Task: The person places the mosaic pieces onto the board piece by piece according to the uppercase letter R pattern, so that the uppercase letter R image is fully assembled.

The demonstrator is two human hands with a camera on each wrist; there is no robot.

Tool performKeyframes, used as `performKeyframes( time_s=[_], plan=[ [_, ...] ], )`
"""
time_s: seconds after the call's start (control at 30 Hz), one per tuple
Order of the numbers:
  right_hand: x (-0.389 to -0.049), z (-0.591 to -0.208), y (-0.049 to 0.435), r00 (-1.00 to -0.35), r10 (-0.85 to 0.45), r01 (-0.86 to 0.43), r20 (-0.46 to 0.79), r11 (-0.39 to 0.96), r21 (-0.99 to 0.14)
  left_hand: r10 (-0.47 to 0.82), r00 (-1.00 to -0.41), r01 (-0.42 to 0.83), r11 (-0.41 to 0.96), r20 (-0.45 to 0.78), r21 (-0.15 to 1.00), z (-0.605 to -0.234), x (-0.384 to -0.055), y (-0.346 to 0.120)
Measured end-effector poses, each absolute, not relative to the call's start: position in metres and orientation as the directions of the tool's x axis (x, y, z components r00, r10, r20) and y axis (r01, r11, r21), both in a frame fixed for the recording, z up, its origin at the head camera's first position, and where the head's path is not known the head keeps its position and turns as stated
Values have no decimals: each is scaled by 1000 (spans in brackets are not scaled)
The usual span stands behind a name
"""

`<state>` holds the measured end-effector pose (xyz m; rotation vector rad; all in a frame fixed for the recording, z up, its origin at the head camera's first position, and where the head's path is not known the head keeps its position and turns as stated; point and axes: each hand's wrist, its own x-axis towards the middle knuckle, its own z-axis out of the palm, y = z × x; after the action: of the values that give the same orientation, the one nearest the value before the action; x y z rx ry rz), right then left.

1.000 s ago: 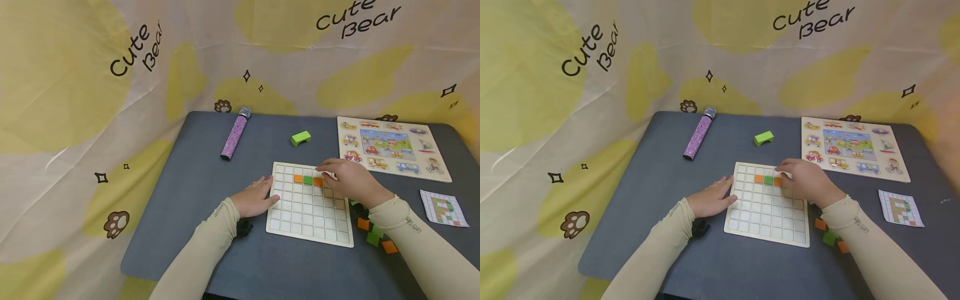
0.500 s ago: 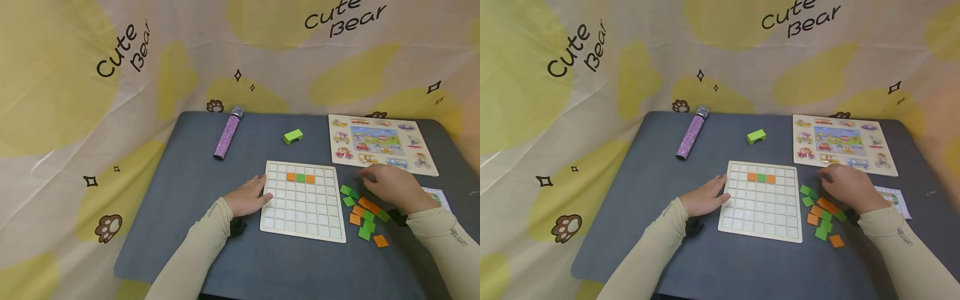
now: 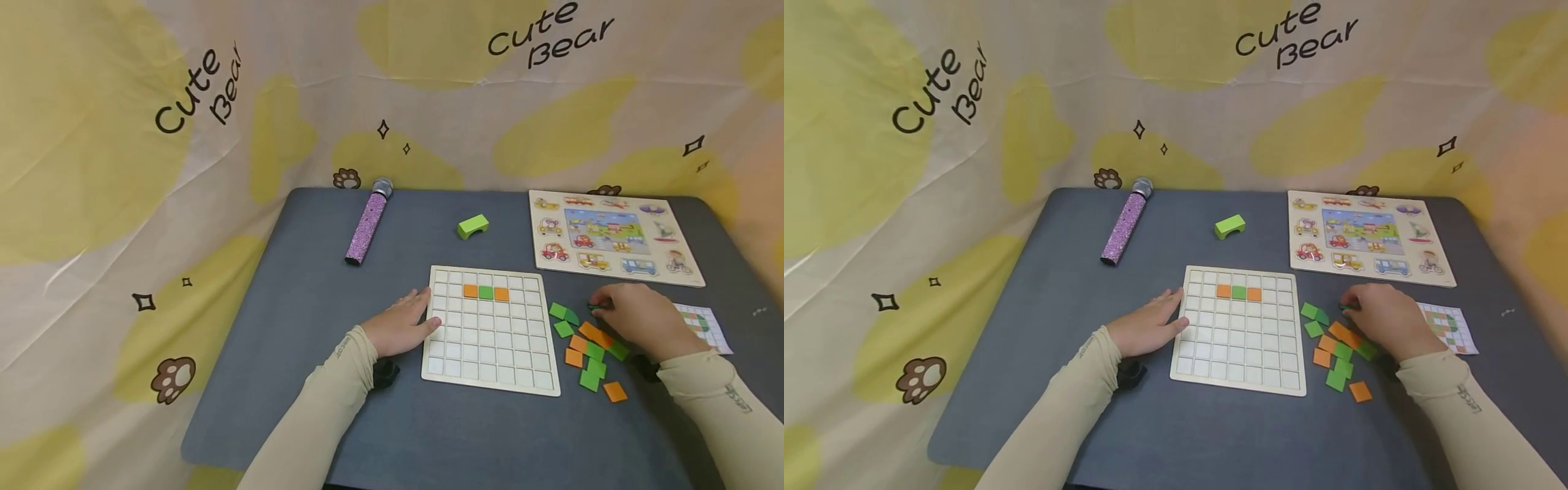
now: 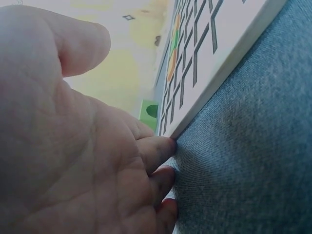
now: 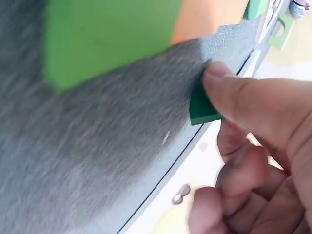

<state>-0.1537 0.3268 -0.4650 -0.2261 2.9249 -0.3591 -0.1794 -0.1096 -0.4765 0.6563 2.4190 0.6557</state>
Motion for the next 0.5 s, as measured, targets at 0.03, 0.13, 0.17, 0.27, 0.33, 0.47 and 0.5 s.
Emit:
performKeyframes(
  time_s=[0.03, 0.13, 0.17, 0.27, 0.33, 0.47, 0.5],
  plan=[
    [-155, -466, 325, -971, -176, -128, -160, 954, -272, 570, -733, 302, 762, -371, 572, -477, -179, -110],
    [-158, -466, 320, -972, -178, -123, -153, 941, -314, 569, -734, 294, 759, -372, 581, -477, -179, -110],
    [-160, -465, 318, -972, -182, -126, -150, 937, -325, 568, -735, 292, 759, -372, 582, -477, -179, -110],
    [-162, -463, 309, -972, -201, -148, -123, 928, -341, 565, -736, 289, 760, -372, 583, -477, -180, -110],
    [-163, -461, 301, -969, -217, -164, -114, 919, -358, 564, -738, 290, 761, -370, 581, -477, -180, -110],
    [-166, -459, 281, -960, -247, -175, -131, 896, -408, 568, -736, 297, 759, -367, 579, -477, -180, -110],
    [-167, -458, 276, -957, -258, -182, -131, 889, -420, 571, -735, 298, 757, -366, 582, -477, -179, -110]
  ],
)
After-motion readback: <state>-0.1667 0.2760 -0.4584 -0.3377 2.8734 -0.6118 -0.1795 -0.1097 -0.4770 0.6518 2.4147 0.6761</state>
